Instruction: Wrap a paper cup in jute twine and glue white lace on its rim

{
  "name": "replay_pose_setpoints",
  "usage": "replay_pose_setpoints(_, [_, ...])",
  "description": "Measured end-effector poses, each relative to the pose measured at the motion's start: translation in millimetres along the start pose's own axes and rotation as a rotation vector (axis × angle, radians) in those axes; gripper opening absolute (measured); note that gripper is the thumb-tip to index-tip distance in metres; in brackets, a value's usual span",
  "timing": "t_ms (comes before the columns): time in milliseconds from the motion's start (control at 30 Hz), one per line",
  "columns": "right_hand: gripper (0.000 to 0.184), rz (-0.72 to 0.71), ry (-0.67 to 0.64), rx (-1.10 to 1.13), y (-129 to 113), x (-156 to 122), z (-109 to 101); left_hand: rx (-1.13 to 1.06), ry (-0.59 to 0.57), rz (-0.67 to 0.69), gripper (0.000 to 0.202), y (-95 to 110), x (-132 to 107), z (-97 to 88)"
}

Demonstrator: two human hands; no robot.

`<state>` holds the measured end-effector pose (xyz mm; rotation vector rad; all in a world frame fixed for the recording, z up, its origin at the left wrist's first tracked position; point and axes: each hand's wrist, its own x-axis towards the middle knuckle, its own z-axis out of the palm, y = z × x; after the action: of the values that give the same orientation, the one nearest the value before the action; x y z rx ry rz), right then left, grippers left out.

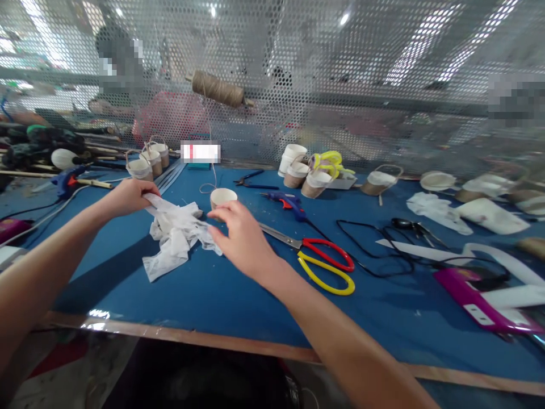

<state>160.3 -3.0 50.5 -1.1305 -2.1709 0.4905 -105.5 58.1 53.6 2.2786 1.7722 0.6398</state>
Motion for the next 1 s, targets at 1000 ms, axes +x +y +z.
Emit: replay_pose_setpoints(1000, [0.023,0.203,0.049,0.629,5.6,28.1,12.4,-0.245,0.217,0.258,0.016,99.9,1.0,-29.4])
